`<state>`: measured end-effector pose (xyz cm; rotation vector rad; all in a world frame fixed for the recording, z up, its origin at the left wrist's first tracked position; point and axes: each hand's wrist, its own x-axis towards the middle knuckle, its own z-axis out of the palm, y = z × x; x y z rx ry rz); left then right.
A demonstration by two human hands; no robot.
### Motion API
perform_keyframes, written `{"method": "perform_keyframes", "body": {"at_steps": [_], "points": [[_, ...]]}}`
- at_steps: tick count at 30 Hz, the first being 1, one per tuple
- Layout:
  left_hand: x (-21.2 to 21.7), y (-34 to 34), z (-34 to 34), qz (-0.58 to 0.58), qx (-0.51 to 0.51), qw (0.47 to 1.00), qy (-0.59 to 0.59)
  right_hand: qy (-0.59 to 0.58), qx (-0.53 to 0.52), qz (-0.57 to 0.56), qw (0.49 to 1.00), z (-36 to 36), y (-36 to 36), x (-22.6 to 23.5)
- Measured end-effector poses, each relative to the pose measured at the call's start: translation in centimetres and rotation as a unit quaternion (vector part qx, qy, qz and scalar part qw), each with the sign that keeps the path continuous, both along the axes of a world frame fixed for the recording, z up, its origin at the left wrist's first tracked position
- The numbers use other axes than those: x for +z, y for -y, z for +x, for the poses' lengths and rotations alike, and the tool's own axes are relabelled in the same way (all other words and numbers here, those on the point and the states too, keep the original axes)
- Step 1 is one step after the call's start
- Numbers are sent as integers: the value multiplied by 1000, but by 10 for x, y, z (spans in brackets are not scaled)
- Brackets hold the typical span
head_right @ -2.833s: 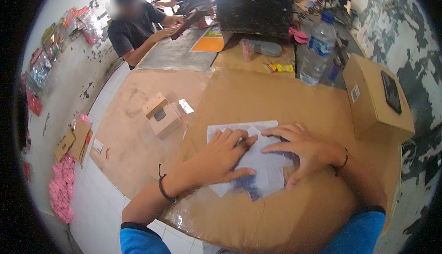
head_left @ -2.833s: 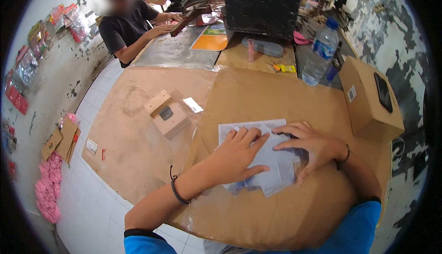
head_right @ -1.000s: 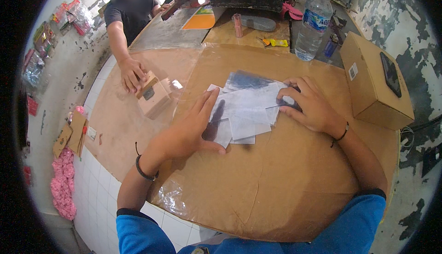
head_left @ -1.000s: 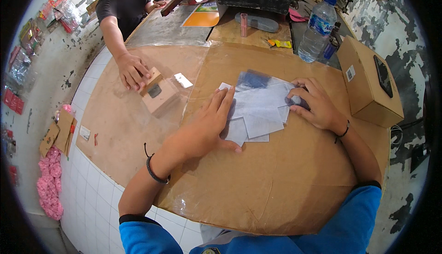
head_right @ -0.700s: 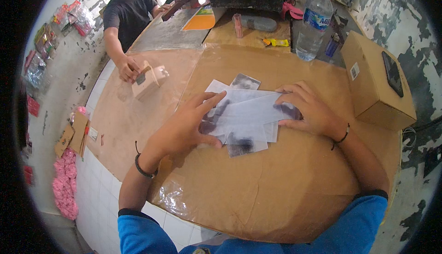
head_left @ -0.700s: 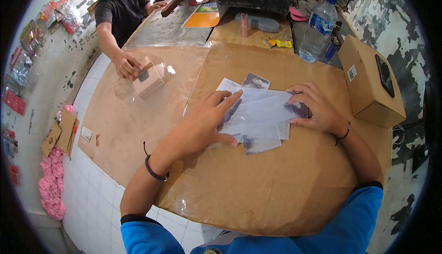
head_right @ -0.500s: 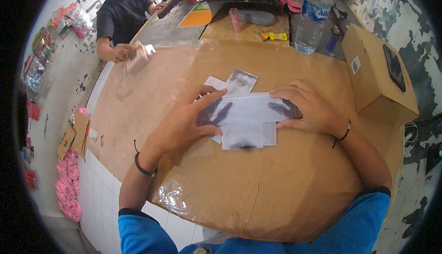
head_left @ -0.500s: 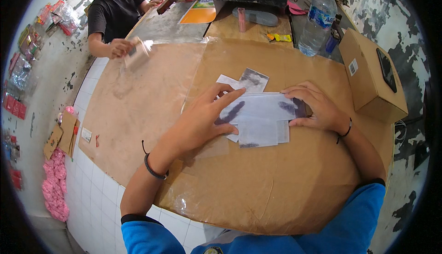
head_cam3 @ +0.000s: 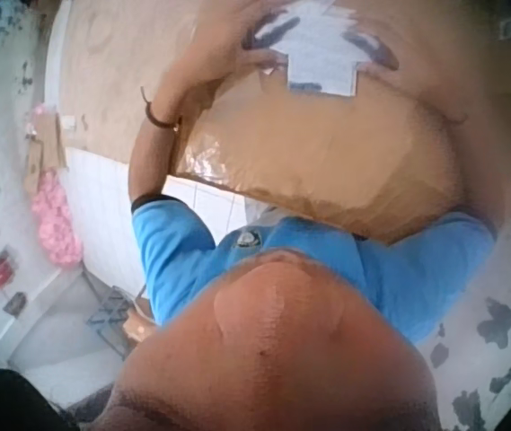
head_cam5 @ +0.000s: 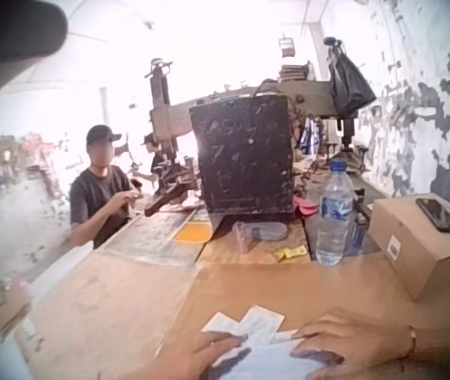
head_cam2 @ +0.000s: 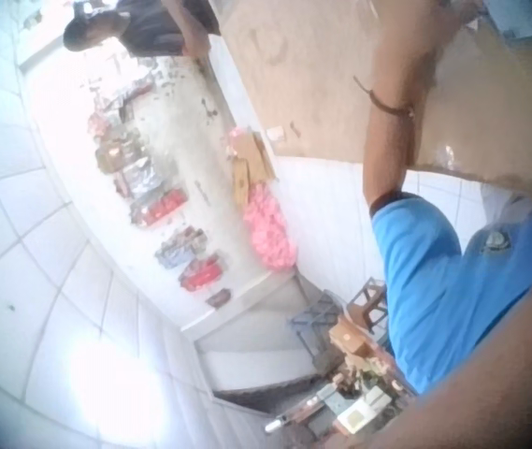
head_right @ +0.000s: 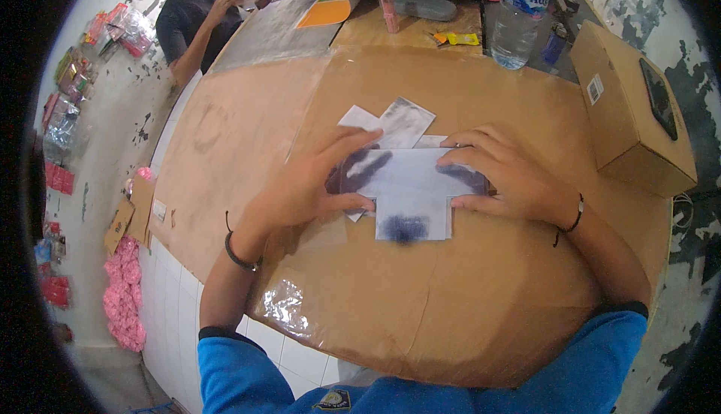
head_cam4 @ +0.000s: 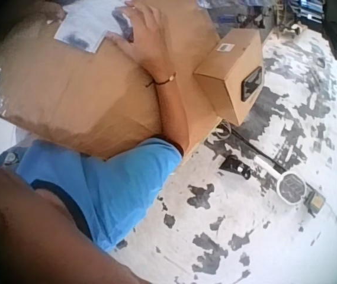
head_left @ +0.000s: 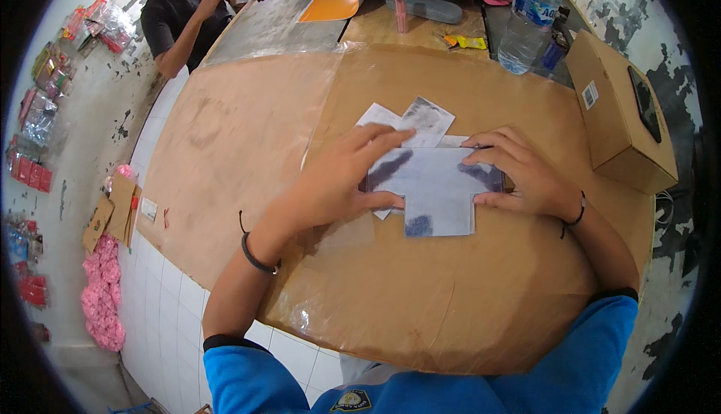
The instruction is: The person places small white rectangular items into clear plastic bags on a workbench. They repeatedly pick up items, insert them into bags, and set the filled bags aside. Another person works across the table in the background.
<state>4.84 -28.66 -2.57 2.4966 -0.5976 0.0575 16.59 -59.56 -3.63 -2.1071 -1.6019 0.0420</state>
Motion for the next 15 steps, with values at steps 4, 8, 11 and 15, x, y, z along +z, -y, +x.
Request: {"method": "perform_keyframes", "body": {"at_steps": [4,8,11,15], "points": [[25,-26,-5,73,26,997,-9,-2,-17,12,1000,0,3,1],[32,-51,-12,100,64,983,-137,11,-37,16,999,-1,2,1],[29,-50,-8,84,75,980,-164,-4,-42,14,999,-1,0,-1],[26,-69,-13,65,132,975,-168,1,-24,13,1000,2,2,-2]]}}
